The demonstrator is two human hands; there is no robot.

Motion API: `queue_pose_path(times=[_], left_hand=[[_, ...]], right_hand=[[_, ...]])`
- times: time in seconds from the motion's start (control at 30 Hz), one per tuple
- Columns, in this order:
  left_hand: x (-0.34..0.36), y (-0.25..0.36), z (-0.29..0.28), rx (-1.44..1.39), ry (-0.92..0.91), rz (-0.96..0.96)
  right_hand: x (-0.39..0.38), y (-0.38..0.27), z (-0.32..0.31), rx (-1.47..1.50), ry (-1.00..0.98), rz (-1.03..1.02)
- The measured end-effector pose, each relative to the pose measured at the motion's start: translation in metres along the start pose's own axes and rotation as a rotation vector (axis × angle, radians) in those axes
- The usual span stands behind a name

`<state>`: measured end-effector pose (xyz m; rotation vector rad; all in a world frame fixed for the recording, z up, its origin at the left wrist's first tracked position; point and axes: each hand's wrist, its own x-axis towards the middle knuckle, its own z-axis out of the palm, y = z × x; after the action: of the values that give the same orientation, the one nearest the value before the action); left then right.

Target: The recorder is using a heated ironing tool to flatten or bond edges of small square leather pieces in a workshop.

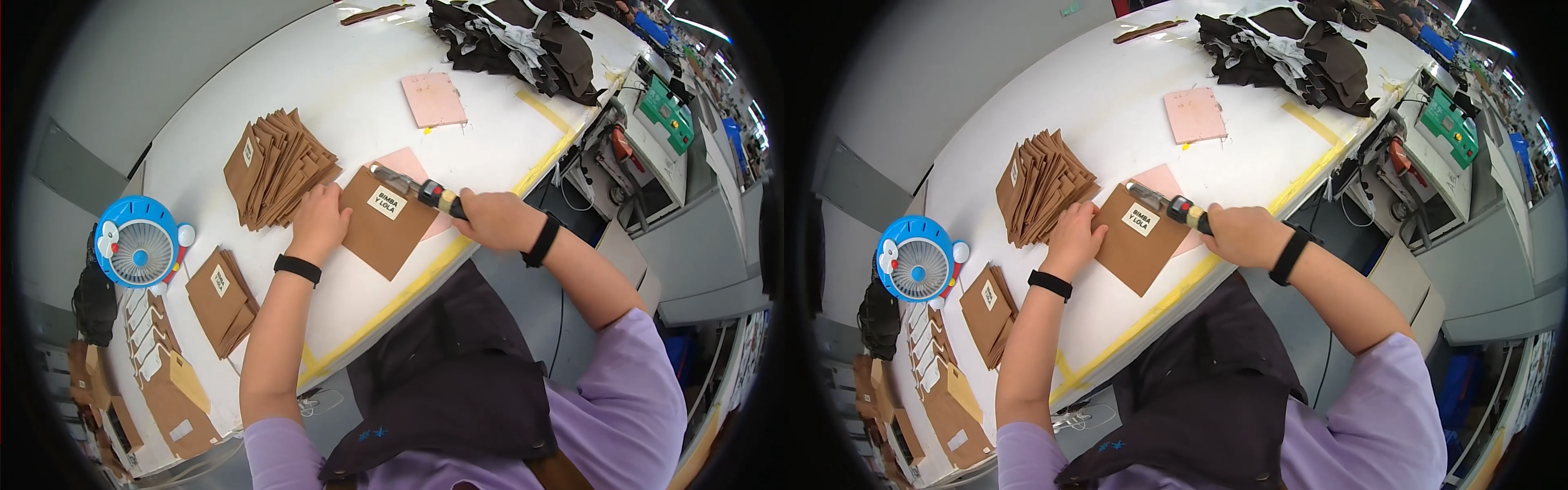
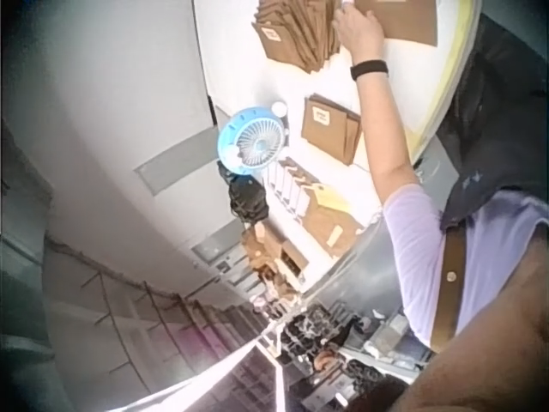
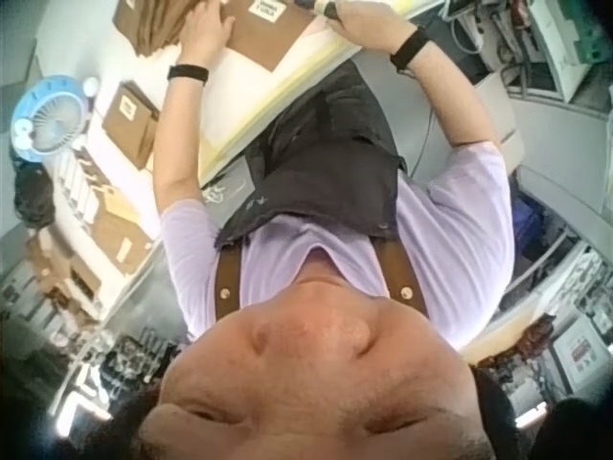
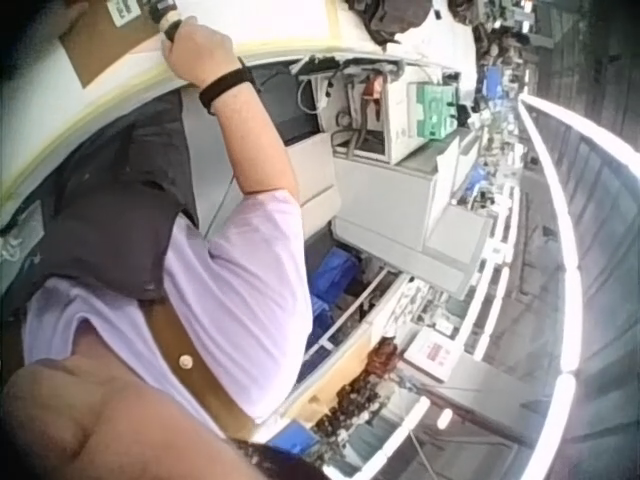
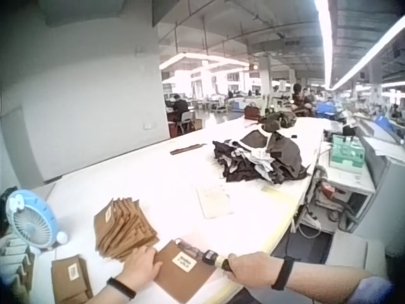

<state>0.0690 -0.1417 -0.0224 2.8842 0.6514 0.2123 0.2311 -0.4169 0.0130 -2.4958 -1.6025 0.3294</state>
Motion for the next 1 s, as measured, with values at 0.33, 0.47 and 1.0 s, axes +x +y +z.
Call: queue_pose_path(times=[0.33,0.47,1.0], left_hand=[[0.016,-0.021,0.004,-0.334,-0.037,-0.133],[0.01,-0.021,0.014,-0.606,-0.091,-0.085],[-0.135,-0.256,-0.154,0.037,-0.319,-0.367]], right_hand=[[0.005,0.0,-0.017,0.37,-0.25,0.114],[-0.002,0.016,0.007,0.754,-0.13,0.259],[0.003,0.009,0.01,0.549,-0.029,0.215]])
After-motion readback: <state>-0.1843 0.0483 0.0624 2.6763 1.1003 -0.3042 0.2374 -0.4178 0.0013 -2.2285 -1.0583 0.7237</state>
